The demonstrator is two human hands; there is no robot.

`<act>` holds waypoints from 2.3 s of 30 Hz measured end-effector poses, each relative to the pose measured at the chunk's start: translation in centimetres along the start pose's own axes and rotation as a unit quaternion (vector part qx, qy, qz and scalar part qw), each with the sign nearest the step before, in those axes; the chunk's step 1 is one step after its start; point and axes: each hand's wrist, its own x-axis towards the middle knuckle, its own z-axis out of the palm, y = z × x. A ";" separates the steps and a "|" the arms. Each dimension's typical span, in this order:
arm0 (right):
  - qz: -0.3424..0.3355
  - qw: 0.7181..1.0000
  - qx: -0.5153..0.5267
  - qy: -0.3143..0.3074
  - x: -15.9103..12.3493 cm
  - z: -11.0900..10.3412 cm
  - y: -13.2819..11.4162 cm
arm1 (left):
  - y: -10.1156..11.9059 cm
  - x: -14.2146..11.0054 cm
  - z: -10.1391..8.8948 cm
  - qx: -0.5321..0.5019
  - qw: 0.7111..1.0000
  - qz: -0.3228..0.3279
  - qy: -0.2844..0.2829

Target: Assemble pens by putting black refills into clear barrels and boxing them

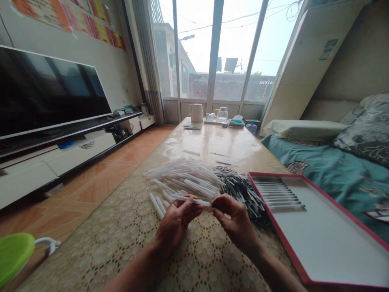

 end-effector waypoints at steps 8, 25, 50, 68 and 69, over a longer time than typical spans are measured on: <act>0.005 1.000 -0.004 0.001 -0.1 0.1 -0.1 | -0.2 -0.1 0.2 0.007 1.000 -0.012 -0.006; 0.083 0.995 0.053 -0.034 -0.3 0.3 1.5 | -0.1 -0.3 0.3 0.038 0.998 -0.013 -0.044; 0.051 0.994 0.007 -0.093 -0.5 0.3 1.5 | -0.2 0.1 -0.1 0.033 0.998 -0.010 -0.061; 0.074 0.991 0.044 -0.105 -0.5 0.3 1.9 | -0.1 0.1 0.1 0.042 0.997 -0.011 -0.064; 0.073 0.991 0.035 -0.106 -0.5 0.3 1.8 | -0.1 0.1 0.2 0.041 0.997 -0.009 -0.059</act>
